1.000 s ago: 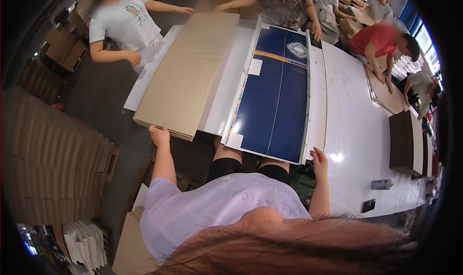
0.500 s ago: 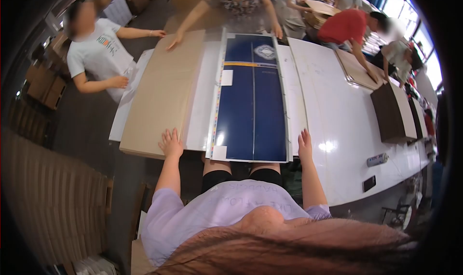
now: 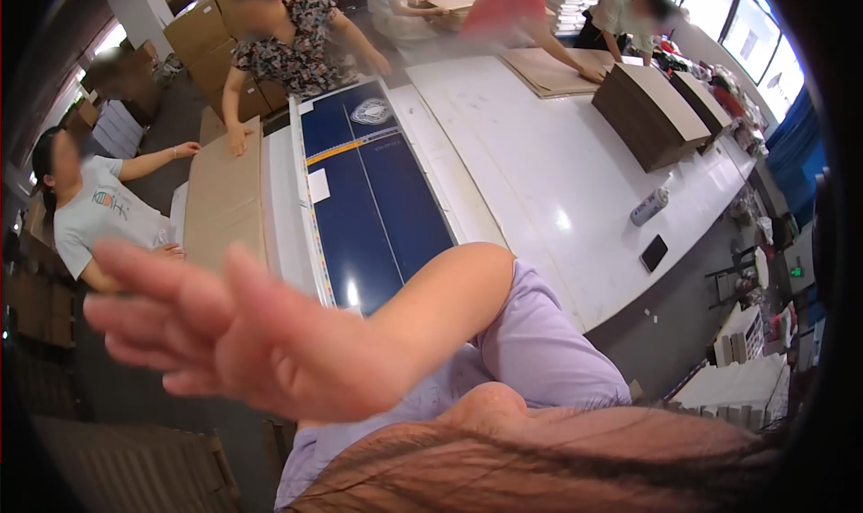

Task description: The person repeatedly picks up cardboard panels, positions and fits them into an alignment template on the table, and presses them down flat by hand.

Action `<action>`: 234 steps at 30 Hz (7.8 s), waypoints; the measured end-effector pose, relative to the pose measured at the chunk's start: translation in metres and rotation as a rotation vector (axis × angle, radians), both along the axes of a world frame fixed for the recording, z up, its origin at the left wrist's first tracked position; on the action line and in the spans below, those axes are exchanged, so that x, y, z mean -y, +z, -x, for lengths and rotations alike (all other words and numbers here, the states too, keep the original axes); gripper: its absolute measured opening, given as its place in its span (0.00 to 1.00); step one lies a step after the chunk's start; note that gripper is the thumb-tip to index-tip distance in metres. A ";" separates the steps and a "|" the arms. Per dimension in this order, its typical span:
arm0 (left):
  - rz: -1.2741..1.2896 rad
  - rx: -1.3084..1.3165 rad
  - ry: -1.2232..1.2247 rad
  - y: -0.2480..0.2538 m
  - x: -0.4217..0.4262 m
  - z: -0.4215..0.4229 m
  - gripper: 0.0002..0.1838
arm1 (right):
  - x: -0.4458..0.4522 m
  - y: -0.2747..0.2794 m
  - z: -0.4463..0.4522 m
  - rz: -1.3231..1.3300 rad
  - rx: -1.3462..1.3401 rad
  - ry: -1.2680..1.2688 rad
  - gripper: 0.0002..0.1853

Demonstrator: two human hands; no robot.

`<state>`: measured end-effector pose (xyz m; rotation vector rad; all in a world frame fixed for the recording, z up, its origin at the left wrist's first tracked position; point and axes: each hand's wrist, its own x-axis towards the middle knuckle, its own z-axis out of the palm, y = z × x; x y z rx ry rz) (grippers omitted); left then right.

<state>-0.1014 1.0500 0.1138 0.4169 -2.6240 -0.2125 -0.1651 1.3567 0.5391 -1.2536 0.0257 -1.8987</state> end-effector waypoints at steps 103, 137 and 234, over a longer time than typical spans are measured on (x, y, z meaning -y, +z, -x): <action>-0.492 -0.032 -0.188 0.007 -0.069 0.057 0.33 | -0.236 -0.526 0.181 -1.386 0.627 -1.574 0.20; -2.245 0.842 -0.220 0.041 -0.372 0.269 0.22 | -0.231 -0.426 0.196 -0.712 1.334 -1.198 0.20; -0.112 0.183 -0.108 -0.034 -0.061 0.125 0.31 | -0.113 -0.508 0.201 -1.722 -0.740 -1.303 0.36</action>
